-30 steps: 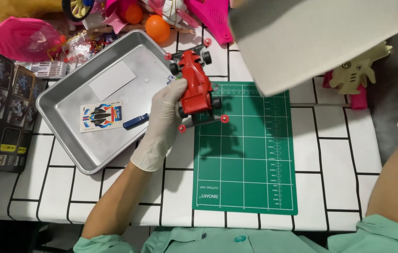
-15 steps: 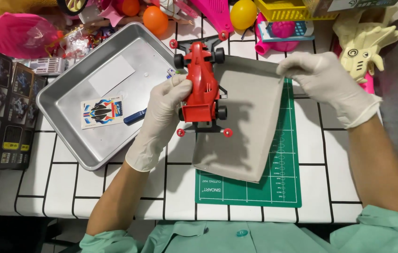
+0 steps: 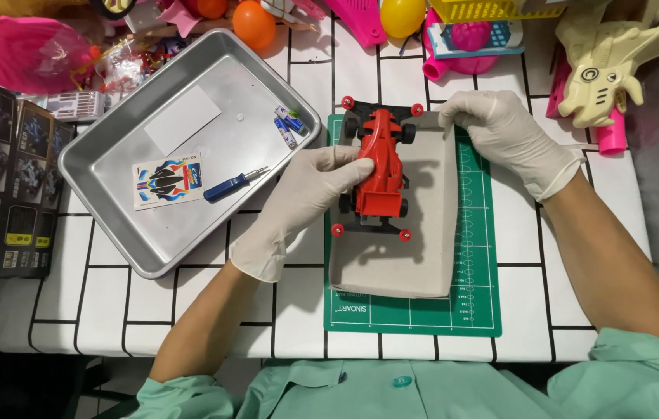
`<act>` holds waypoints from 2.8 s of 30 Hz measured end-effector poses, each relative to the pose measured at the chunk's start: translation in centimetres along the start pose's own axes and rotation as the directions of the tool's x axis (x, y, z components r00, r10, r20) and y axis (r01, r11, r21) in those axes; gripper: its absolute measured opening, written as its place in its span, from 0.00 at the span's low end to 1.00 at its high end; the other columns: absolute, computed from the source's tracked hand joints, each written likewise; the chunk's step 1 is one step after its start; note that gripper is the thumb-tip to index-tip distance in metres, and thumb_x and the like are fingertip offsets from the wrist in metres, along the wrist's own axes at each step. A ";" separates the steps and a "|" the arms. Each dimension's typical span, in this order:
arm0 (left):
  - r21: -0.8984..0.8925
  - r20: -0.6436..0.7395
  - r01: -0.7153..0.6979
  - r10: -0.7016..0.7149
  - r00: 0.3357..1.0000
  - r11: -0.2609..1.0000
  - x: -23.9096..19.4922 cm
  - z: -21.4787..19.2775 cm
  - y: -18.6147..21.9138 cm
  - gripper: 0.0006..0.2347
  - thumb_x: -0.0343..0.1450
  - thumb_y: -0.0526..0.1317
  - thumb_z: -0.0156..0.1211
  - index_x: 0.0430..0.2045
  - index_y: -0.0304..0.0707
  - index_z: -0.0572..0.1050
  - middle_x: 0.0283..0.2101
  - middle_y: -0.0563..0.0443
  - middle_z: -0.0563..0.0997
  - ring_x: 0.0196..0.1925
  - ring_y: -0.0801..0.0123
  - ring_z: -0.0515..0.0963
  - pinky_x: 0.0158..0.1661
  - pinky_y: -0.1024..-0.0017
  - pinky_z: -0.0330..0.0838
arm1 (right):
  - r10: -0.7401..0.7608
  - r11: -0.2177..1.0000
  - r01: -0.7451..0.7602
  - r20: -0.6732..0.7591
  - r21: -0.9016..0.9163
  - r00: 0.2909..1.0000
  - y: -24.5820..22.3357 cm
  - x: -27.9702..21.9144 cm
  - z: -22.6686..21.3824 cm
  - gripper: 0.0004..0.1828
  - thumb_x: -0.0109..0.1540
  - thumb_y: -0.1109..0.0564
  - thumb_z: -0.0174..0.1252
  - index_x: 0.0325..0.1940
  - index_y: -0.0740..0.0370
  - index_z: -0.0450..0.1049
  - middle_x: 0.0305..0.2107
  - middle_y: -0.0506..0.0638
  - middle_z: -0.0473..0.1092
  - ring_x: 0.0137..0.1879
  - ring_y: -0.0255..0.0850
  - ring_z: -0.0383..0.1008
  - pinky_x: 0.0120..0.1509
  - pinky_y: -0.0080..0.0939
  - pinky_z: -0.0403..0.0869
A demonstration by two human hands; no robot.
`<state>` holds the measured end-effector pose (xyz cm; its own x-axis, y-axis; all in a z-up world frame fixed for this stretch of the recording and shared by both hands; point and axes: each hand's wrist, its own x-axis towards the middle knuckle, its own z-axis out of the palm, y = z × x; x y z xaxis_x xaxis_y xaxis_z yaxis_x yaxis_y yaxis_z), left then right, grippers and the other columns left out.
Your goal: A person wearing white gloves is assembling a small red toy racing car on a green cutting mat. They use a small blue screwdriver to fasten parts and handle various small components like wheels and gears.
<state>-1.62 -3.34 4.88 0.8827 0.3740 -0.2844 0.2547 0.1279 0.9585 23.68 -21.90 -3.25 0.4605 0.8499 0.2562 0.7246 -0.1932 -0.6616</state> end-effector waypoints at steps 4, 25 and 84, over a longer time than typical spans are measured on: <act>0.106 -0.013 -0.028 0.030 0.999 0.994 1.3 2.0 -0.4 0.15 0.68 0.47 0.70 0.42 0.39 0.84 0.34 0.50 0.87 0.38 0.76 0.82 0.40 0.75 0.79 | 0.011 1.000 -0.011 -0.008 -0.009 1.000 -0.8 0.1 0.0 0.13 0.68 0.72 0.58 0.40 0.54 0.79 0.34 0.48 0.78 0.50 0.51 0.80 0.61 0.50 0.74; 0.854 0.014 -0.144 0.254 0.967 0.499 2.8 2.1 -4.8 0.11 0.76 0.49 0.53 0.39 0.47 0.80 0.31 0.50 0.84 0.42 0.50 0.86 0.39 0.55 0.81 | 0.029 0.998 -0.028 0.009 -0.058 1.000 -1.0 -0.3 -0.1 0.13 0.69 0.71 0.58 0.43 0.54 0.78 0.37 0.50 0.78 0.53 0.53 0.79 0.62 0.52 0.74; 0.526 -0.168 -0.327 0.472 0.865 0.785 -5.8 -15.2 3.8 0.10 0.76 0.22 0.62 0.48 0.32 0.74 0.50 0.45 0.81 0.46 0.71 0.80 0.46 0.77 0.81 | -0.030 0.980 0.021 0.042 0.196 0.999 -2.6 -0.5 -1.2 0.19 0.64 0.80 0.45 0.46 0.68 0.79 0.39 0.57 0.77 0.47 0.43 0.78 0.60 0.37 0.78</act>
<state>-11.76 8.95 9.92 0.8177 0.5384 0.2037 0.1192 -0.5046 0.8551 22.15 -22.38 -0.84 0.4167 0.8751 0.2461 0.6198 -0.0755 -0.7811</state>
